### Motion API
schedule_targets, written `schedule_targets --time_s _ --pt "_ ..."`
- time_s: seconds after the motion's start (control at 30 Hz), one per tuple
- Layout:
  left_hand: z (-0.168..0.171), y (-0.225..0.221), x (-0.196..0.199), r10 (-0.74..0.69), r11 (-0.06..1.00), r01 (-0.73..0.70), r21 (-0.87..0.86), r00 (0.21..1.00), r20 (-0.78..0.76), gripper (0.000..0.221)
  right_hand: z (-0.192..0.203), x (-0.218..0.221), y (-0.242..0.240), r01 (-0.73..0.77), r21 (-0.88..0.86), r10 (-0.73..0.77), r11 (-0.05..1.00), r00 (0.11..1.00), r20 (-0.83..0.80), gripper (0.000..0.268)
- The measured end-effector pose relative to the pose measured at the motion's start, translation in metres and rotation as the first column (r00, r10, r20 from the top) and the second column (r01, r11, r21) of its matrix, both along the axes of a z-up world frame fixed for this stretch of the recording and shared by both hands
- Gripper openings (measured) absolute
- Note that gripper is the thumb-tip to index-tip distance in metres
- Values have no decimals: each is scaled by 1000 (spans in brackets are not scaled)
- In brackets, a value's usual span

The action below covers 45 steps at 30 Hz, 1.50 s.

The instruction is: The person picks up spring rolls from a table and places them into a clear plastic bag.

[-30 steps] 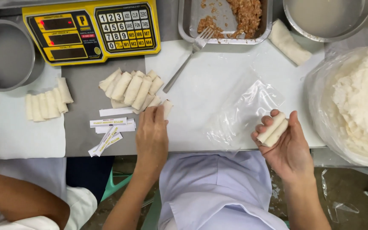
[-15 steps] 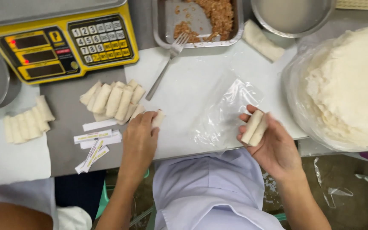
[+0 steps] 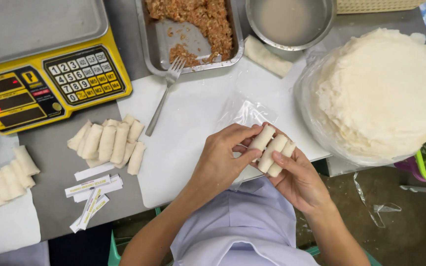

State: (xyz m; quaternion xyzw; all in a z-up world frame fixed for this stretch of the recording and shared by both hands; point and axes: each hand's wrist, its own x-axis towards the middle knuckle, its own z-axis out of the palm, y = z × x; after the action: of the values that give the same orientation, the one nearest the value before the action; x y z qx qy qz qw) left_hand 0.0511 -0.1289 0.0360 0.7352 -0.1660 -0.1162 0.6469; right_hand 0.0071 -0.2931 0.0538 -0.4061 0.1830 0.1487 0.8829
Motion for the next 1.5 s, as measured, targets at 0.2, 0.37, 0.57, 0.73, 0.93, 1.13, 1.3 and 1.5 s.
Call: schedule_targets --time_s 0.2,0.37,0.57,0.73,0.93,1.13,1.3,1.5 --pt "1 -4 5 -77 989 73 125 997 26 41 -11 -1 -8 14 -28 -14 1000 1000 -3 57" --pt "20 -12 -5 -168 960 136 246 979 113 41 -6 1 0 54 -80 -50 995 998 41 59" --pt "-19 -37 -25 -140 925 -13 379 917 373 83 -25 -2 -1 130 498 -190 857 979 71 52" --pt "-8 -37 -15 -106 920 -43 390 930 353 63 -36 -2 -5 164 624 -211 764 977 2 49" --pt "-9 -34 13 -175 923 48 382 935 307 74 -33 12 -18 401 360 -401 842 913 -78 35" --pt "72 -22 112 -498 796 572 200 805 -322 86 -55 5 -40 409 164 -432 898 891 140 49" --pt "112 -46 201 -440 784 569 249 792 -422 81 -58 -14 -7 264 -431 -128 863 939 320 32" --pt "94 -83 266 -239 705 533 467 799 -552 63 -55 -34 18 181 -863 398 471 830 391 32"
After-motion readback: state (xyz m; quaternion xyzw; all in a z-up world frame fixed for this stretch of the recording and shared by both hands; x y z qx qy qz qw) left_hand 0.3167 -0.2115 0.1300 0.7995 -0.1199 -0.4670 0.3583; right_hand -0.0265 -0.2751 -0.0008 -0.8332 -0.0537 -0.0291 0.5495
